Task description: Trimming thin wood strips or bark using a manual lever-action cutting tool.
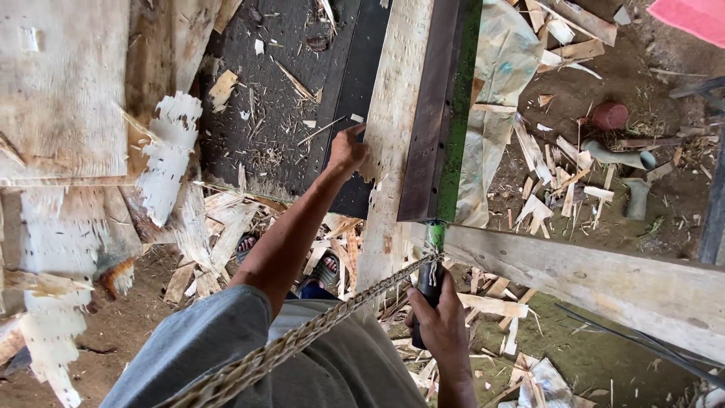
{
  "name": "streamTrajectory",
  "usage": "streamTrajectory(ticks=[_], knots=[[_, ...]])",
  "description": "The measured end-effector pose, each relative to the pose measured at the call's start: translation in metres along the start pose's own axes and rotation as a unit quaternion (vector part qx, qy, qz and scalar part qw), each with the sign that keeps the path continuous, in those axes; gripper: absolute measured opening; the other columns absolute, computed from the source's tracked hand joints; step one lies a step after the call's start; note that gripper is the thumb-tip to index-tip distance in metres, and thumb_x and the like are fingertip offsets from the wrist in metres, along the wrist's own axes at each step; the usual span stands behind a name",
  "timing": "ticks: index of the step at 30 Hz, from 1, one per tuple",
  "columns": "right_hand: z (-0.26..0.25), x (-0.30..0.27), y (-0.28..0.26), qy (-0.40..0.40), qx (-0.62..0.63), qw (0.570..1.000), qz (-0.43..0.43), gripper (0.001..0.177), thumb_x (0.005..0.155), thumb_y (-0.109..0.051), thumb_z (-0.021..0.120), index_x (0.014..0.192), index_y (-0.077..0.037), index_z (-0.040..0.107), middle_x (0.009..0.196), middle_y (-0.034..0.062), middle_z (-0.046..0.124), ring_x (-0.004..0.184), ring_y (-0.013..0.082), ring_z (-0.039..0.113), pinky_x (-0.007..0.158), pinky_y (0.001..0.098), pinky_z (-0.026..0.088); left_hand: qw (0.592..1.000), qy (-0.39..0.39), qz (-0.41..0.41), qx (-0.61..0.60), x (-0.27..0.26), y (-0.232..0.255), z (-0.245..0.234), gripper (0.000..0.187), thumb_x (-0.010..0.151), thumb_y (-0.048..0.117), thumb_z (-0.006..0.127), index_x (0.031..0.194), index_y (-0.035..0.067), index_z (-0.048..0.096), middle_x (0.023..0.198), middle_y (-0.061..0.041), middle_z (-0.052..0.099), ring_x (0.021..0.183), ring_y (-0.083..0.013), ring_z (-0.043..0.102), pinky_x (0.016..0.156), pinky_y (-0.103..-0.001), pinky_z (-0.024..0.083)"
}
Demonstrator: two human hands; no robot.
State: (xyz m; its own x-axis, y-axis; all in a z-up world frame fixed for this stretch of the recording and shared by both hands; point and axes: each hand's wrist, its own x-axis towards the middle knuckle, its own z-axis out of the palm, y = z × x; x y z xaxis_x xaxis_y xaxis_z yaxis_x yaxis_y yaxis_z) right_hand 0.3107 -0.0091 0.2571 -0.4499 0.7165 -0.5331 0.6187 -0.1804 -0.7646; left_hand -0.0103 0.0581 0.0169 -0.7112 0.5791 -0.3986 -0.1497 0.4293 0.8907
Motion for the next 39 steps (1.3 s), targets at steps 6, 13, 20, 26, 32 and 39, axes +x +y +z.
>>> streamTrajectory(ticks=[6, 13, 20, 26, 32, 39], knots=[[0.0, -0.005, -0.007, 0.034, -0.016, 0.999, 0.027, 0.035, 0.092, -0.014, 0.066, 0.125, -0.003, 0.057, 0.067, 0.0129, 0.062, 0.049, 0.0169, 0.058, 0.045, 0.0336, 0.047, 1.0, -0.003, 0.011, -0.007, -0.001, 0.001, -0.003, 0.067, 0.076, -0.003, 0.065, 0.141, 0.011, 0.063, 0.099, -0.013, 0.081, 0.072, -0.0141, 0.073, 0.069, -0.03, 0.059], [0.073, 0.086, 0.169, 0.041, 0.033, 0.998, 0.025, 0.045, 0.088, -0.019, 0.069, 0.125, -0.006, 0.048, 0.066, 0.0089, 0.062, 0.041, 0.0188, 0.056, 0.037, 0.0372, 0.046, 0.99, 0.014, 0.066, -0.123, 0.025, -0.045, 0.017, 0.061, 0.076, -0.003, 0.062, 0.137, 0.006, 0.066, 0.108, -0.014, 0.078, 0.077, -0.0131, 0.073, 0.065, -0.03, 0.059], [0.064, 0.079, 0.137, 0.051, -0.013, 0.998, -0.043, 0.043, 0.089, -0.019, 0.071, 0.124, -0.003, 0.052, 0.073, 0.0134, 0.067, 0.049, 0.0206, 0.062, 0.044, 0.0373, 0.05, 0.999, 0.038, 0.013, 0.023, 0.025, -0.033, 0.013, 0.06, 0.077, 0.003, 0.068, 0.137, 0.013, 0.067, 0.105, -0.012, 0.08, 0.076, -0.0149, 0.075, 0.066, -0.029, 0.059], [0.04, 0.051, 0.088, 0.032, -0.012, 0.999, 0.015, 0.046, 0.09, -0.02, 0.067, 0.129, -0.004, 0.05, 0.081, 0.014, 0.069, 0.053, 0.0222, 0.064, 0.043, 0.0369, 0.053, 0.998, -0.003, -0.018, -0.058, 0.011, -0.009, -0.033, 0.053, 0.082, 0.002, 0.062, 0.134, 0.01, 0.066, 0.09, -0.011, 0.079, 0.061, -0.0134, 0.067, 0.051, -0.032, 0.053], [0.039, 0.068, 0.128, 0.046, 0.17, 0.984, 0.04, 0.044, 0.1, -0.03, 0.055, 0.134, -0.003, 0.055, 0.098, 0.0144, 0.069, 0.08, 0.0265, 0.067, 0.066, 0.04, 0.059, 0.967, -0.106, -0.023, -0.23, -0.006, -0.004, -0.08, 0.012, 0.086, 0.007, 0.059, 0.097, 0.004, 0.064, 0.072, -0.005, 0.063, 0.051, -0.0136, 0.058, 0.042, -0.031, 0.048], [0.131, 0.07, 0.169, 0.044, -0.003, 0.993, -0.11, 0.035, 0.101, -0.034, 0.066, 0.118, -0.003, 0.067, 0.103, 0.0173, 0.073, 0.096, 0.0337, 0.067, 0.087, 0.0456, 0.055, 0.932, -0.21, -0.08, -0.285, 0.045, -0.044, -0.082, 0.022, 0.088, 0.024, 0.067, 0.098, 0.004, 0.07, 0.068, -0.004, 0.055, 0.052, -0.0144, 0.047, 0.044, -0.032, 0.04]])
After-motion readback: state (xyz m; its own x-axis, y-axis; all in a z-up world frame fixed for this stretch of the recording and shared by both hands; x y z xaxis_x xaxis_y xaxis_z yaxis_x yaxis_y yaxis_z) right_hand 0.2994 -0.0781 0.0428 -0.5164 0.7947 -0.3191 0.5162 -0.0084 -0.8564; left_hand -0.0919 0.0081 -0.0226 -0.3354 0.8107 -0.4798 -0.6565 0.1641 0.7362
